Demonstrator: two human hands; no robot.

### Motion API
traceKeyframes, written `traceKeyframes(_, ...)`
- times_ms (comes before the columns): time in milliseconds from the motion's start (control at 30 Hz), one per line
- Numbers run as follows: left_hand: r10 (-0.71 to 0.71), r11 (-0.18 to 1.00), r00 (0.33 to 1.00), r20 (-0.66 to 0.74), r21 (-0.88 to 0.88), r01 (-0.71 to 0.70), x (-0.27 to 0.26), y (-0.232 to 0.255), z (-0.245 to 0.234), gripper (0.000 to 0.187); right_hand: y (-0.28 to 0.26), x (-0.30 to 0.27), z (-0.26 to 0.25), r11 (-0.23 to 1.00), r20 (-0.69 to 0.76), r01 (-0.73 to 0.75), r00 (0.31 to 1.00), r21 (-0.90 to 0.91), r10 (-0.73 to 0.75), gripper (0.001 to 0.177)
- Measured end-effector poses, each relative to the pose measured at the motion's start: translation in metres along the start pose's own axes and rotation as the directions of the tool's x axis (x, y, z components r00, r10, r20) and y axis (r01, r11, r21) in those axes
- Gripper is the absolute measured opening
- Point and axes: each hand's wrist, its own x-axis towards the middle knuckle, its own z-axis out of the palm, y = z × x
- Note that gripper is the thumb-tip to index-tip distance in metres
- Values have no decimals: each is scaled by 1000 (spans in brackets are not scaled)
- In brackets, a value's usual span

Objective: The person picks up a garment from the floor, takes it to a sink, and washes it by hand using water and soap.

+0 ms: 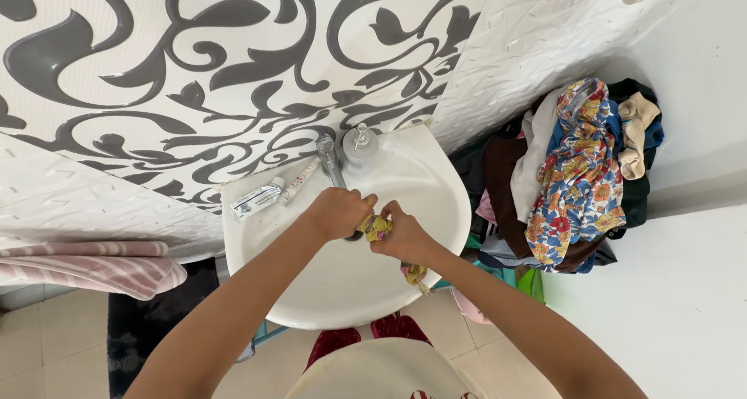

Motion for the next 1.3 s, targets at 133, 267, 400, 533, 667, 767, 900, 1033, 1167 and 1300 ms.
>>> traceKeyframes(133, -103, 993, 977, 186, -32, 111, 17, 7, 1, 21, 10, 6, 11, 993, -78, -100, 993, -66, 94, 63)
traceKeyframes(267, -191, 975, 913, 361, -40, 220, 29, 7, -5, 16, 7, 9, 11, 986, -112, -150, 984, -79, 140, 63)
traceKeyframes(400, -259, 943, 863, 433, -78, 323, 35, 0, 0, 22, 1, 10, 8, 982, -151, -117, 984, -151, 94, 65)
traceKeyframes(533, -259, 907, 844, 470, -182, 380, 36, -14, 19, 20, 3, 9, 8, 971, -142, -117, 986, -208, 89, 61)
traceKeyframes(667, -204, 816, 729, 653, -299, 495, 43, -25, 27, 17, 25, 17, 9, 879, -197, 117, 953, -462, -230, 58)
traceKeyframes(767, -149, 594, 653, 742, -461, 659, 48, -21, 28, 22, 42, 16, 1, 681, -212, 264, 821, -683, -531, 62)
traceKeyframes(900, -189, 400, 770, 610, -668, 627, 42, -22, 19, 34, 45, 5, -5, 726, -252, 239, 830, -644, -497, 72)
traceKeyframes(1033, -484, 358, 870, 94, -886, 295, 9, -9, 0, 50, 32, -3, -27, 972, -109, -77, 989, 222, 103, 52)
traceKeyframes(1167, -14, 945, 762, -647, -259, -202, -23, 6, -28, 58, 17, -19, -50, 592, 363, -351, 926, 726, 104, 44)
traceKeyframes(1300, 382, 922, 628, -678, 236, -306, -8, 12, -33, 49, 0, -25, -55, 536, 689, -525, 707, 661, -158, 42)
